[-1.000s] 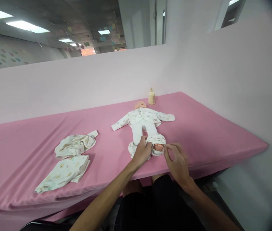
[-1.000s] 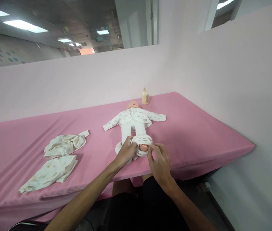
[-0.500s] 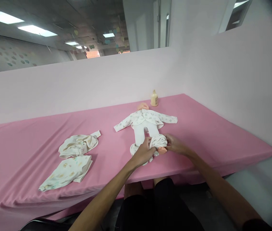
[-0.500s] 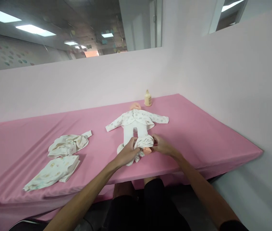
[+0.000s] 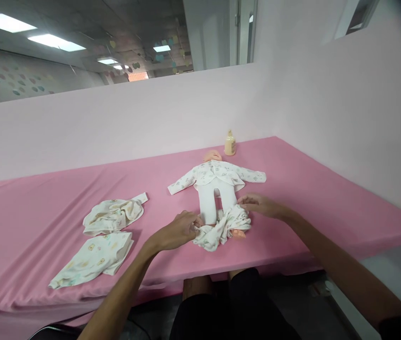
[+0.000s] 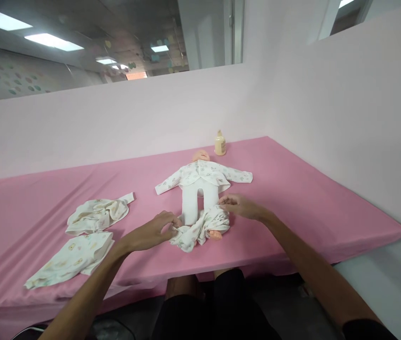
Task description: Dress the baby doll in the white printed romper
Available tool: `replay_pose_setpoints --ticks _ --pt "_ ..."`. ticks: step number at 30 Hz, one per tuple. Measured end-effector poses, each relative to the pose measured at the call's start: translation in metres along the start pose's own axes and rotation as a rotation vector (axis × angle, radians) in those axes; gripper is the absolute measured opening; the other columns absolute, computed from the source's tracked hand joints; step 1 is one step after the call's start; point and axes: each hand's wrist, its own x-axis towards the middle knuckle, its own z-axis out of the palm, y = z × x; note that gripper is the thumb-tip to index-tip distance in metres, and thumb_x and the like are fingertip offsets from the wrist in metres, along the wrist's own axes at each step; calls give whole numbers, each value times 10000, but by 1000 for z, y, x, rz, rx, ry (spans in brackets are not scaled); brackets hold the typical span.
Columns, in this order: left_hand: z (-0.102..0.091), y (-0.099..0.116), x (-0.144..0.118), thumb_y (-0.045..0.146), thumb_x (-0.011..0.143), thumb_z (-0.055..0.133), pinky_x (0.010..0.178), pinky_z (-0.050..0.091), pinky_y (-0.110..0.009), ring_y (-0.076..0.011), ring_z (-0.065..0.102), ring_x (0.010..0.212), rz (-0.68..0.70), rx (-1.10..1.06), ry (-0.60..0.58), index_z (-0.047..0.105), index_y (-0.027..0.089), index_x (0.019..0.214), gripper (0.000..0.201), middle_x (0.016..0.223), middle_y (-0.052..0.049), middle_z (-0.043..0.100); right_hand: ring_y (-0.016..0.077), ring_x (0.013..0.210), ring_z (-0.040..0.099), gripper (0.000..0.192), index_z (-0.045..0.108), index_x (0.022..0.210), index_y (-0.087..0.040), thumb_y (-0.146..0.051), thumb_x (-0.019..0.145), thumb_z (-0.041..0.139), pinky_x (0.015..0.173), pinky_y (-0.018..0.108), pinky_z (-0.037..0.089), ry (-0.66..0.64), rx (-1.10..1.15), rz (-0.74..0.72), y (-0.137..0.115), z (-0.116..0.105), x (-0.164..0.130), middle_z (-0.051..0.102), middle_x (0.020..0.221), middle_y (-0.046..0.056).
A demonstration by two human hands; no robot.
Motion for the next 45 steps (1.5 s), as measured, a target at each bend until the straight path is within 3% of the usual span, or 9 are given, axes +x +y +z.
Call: replay_pose_setpoints --ticks 4,9,14,18,26,31,36,39,45 --pt "-4 -6 11 447 937 435 878 405 -343 -223 481 991 46 41 71 599 191 867 312 918 -47 580 200 851 615 419 630 1129 -191 -501 847 626 732 326 474 -173 -120 14 -10 -2 14 672 961 56" --pt "-6 -11 6 511 882 552 878 400 -309 -215 476 1043 40 -38 -27 631 219 976 316 1002 -36 579 184 810 567 335 667 978 -196 -499 888 557 675 302 414 -240 -272 10 -20 -11 11 649 952 53" --pt "-8 -22 2 518 899 533 842 396 -288 -207 465 1013 33 -42 -83 598 214 876 311 911 -29 562 164 756 492 334 653 872 -198 -520 877 562 618 282 347 -315 -290 46 -19 -17 12 589 886 34" --pt "-12 -31 8 489 937 476 793 403 -272 -168 471 904 16 -175 36 532 206 880 295 928 -23 519 124 680 400 374 571 771 -187 -553 829 627 584 260 293 -361 -286 58 -15 -19 18 489 780 -11" --pt "-1 -45 64 573 891 519 638 376 -233 -115 437 683 -209 -740 407 521 190 882 383 757 18 508 156 786 480 328 583 868 -205 -531 854 610 666 276 362 -188 -145 1 -15 -25 28 547 874 4" --pt "16 -56 93 637 786 625 552 329 -213 -84 397 570 -336 -960 510 557 176 861 472 665 41 490 138 689 424 329 502 816 -207 -524 905 512 614 274 321 137 -35 28 8 -11 44 485 757 -20" --pt "24 -74 105 621 727 699 598 415 -245 -123 528 641 -335 -1119 621 578 164 831 484 714 0 572 154 665 420 325 461 769 -216 -510 909 478 611 291 326 417 -105 36 29 9 55 459 709 -21" --pt "19 -80 111 600 732 707 625 438 -255 -140 565 695 -325 -1158 637 597 164 853 465 775 -21 617 154 674 426 308 473 800 -221 -511 904 490 626 293 345 427 -42 -7 26 11 61 459 725 -23" --pt "15 -80 122 604 725 712 575 380 -236 -119 512 624 -291 -1158 548 588 171 876 476 740 -6 596 153 716 456 338 577 919 -216 -549 873 534 657 288 368 234 78 61 -5 -1 74 498 777 -14"
